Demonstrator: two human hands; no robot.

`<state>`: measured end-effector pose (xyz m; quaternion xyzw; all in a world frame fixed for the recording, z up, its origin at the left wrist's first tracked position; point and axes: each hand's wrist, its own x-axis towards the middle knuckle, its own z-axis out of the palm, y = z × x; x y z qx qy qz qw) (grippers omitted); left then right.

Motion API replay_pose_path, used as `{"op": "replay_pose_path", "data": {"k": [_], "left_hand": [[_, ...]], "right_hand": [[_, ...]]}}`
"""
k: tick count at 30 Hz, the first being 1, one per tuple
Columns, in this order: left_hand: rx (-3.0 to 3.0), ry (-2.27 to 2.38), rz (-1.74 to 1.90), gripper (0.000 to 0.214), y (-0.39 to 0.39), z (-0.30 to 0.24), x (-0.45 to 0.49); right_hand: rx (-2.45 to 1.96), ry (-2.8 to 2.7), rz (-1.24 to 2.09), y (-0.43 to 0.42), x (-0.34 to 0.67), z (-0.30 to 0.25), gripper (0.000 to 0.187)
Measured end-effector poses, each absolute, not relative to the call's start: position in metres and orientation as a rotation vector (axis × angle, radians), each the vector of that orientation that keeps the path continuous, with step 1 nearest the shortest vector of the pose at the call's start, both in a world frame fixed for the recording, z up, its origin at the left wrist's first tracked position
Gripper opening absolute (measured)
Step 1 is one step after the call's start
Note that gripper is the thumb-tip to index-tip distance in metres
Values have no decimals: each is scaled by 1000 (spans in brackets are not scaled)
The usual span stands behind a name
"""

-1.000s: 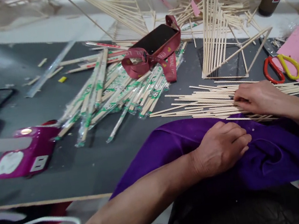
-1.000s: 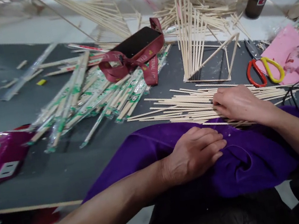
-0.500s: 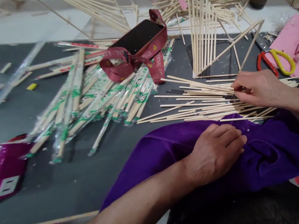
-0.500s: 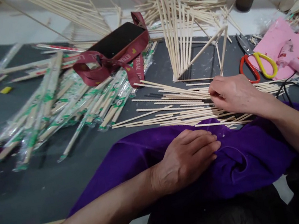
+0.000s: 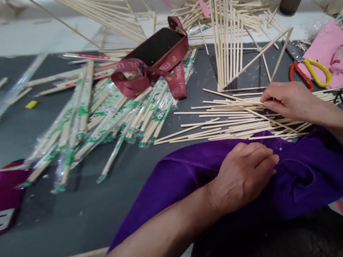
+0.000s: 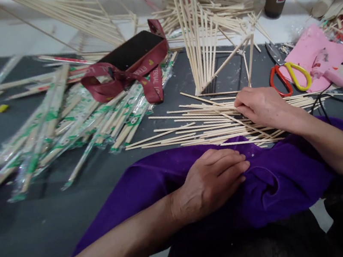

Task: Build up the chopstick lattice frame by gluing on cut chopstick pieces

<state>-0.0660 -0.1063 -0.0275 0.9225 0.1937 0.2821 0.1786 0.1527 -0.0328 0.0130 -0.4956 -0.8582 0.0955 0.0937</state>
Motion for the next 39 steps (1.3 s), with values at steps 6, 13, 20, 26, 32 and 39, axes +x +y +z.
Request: {"op": "replay_pose_path", "data": {"k": [6, 13, 20, 26, 32, 39], "left_hand": [[2606, 530, 800, 19, -106, -25, -66], [2593, 546, 786, 20, -107, -27, -64], [1954, 672, 1001, 10, -94, -6, -76], [950, 970, 995, 17, -76, 11, -82], [811, 958, 968, 23, -61, 16, -68], [797, 1043, 1170, 14, -19, 27, -69]], "right_hand": [[-1329, -2544, 453, -43, 143, 18, 23], [-1388, -2612, 537, -52, 129, 17, 25], [-1300, -2168, 1028, -56, 125, 28, 22], [-1213, -1998, 1204, -67, 115, 31, 16], [-1127, -1952, 1269, -71, 114, 26, 13], [-1172, -1549, 1518, -65, 121, 26, 23]]}}
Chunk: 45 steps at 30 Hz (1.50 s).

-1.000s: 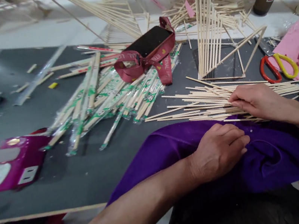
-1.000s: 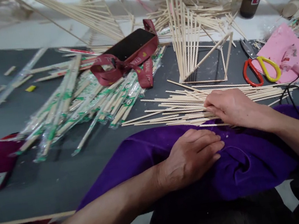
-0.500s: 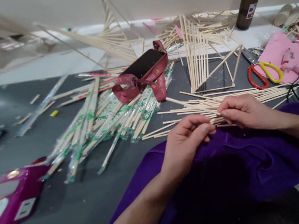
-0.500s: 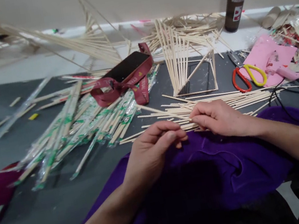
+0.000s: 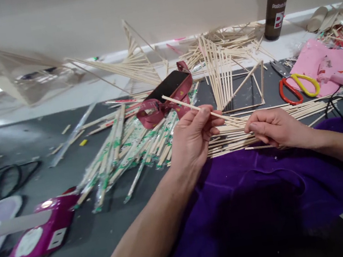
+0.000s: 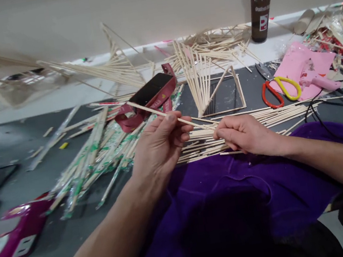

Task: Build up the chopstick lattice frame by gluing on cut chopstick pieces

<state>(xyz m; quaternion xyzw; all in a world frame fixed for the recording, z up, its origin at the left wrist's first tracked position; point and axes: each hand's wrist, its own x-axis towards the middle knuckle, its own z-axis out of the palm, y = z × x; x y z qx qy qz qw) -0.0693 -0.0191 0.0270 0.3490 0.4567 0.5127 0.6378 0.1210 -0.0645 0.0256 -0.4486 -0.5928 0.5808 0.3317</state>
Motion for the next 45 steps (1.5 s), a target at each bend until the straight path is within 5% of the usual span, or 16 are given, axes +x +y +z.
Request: {"op": "replay_pose_path", "data": {"k": [8, 14, 19, 31, 45], "left_hand": [[886, 998, 1085, 28, -21, 26, -68], [885, 852, 790, 29, -39, 46, -63], [866, 763, 758, 31, -36, 62, -54], [1006, 816, 1047, 14, 31, 87, -29], [1119, 781, 944, 33, 38, 70, -11]], "right_hand": [[-1191, -1692, 1146, -59, 127, 27, 17], [-1040, -1919, 479, -58, 148, 71, 13], [-952, -1910, 298, -31, 166, 100, 8], [-1009, -1692, 1070, 62, 157, 104, 12], [-968, -1405, 1343, 63, 156, 85, 23]]}}
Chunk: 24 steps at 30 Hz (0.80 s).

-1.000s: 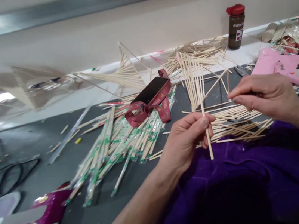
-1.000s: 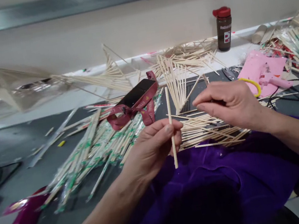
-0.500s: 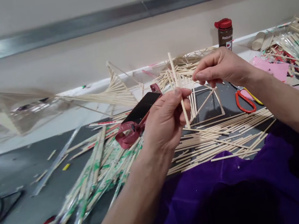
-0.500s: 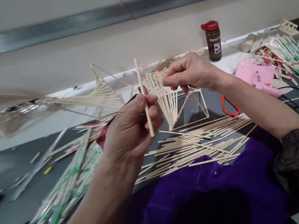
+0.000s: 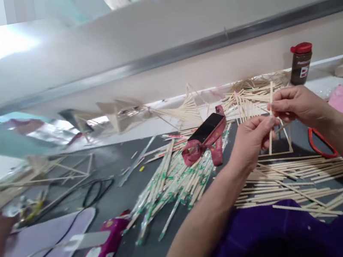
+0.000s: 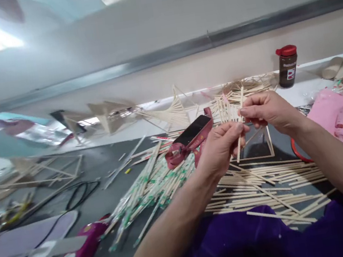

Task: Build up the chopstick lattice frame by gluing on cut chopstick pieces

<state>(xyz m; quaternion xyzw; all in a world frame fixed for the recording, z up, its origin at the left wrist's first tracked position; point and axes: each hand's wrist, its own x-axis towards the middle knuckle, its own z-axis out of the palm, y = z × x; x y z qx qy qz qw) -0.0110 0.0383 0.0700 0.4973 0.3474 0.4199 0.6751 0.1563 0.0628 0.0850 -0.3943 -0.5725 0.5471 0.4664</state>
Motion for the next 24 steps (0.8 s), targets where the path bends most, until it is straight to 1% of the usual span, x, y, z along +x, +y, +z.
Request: {"op": "replay_pose_path", "data": {"k": [5, 13, 17, 20, 24], "left_hand": [[1105, 805, 874, 31, 27, 62, -19], [1134, 981, 822, 41, 29, 53, -29], [1292, 1028, 853, 35, 28, 55, -28], [1402, 1092, 904, 33, 29, 60, -26], [1447, 1119, 938, 37, 29, 65, -27]], "right_hand": [[-977, -1270, 1302, 66, 163, 83, 24], [-1002, -1311, 1242, 72, 165, 69, 25], [-988, -1378, 1211, 72, 162, 75, 25], [-1031, -1401, 1241, 77, 158, 77, 28], [-1011, -1376, 1322, 81, 156, 76, 32]]}}
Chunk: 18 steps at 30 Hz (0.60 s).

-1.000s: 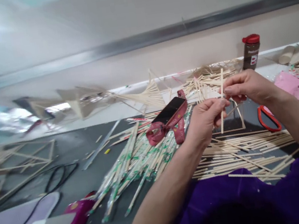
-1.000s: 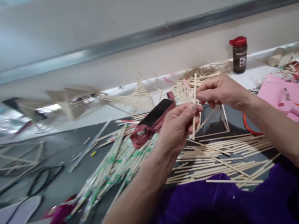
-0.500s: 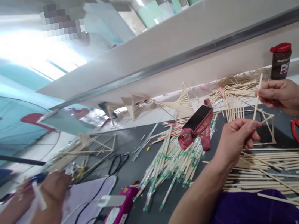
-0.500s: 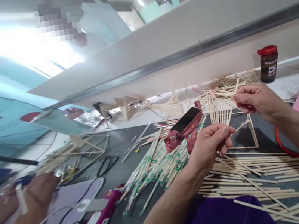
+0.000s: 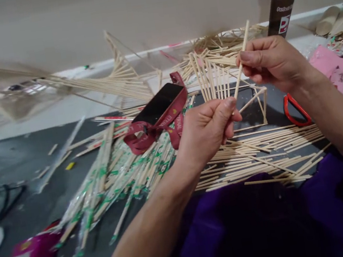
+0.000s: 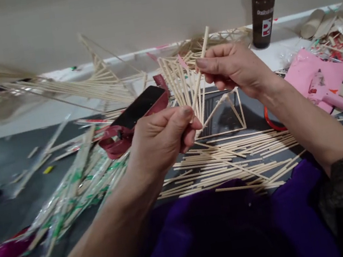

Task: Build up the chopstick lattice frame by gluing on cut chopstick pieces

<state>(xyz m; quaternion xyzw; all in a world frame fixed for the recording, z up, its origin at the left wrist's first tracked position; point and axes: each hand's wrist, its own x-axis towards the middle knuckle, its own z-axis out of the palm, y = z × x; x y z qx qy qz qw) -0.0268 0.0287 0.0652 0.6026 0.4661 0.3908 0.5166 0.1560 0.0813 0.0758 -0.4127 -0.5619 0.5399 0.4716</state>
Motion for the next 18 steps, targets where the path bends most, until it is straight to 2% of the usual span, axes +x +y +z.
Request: {"op": "replay_pose_path", "data": {"k": [6, 12, 18], "left_hand": [[1421, 1156, 1031, 38, 33, 57, -43], [1859, 1333, 1157, 7, 20, 34, -62], [2403, 1241, 1271, 18, 27, 4, -65]], "right_hand": [[-1094, -1303, 1340, 92, 158, 64, 29], [-1177, -1298, 1364, 103, 163, 49, 31], [-1242, -1372, 1257, 100, 162, 47, 25]]}}
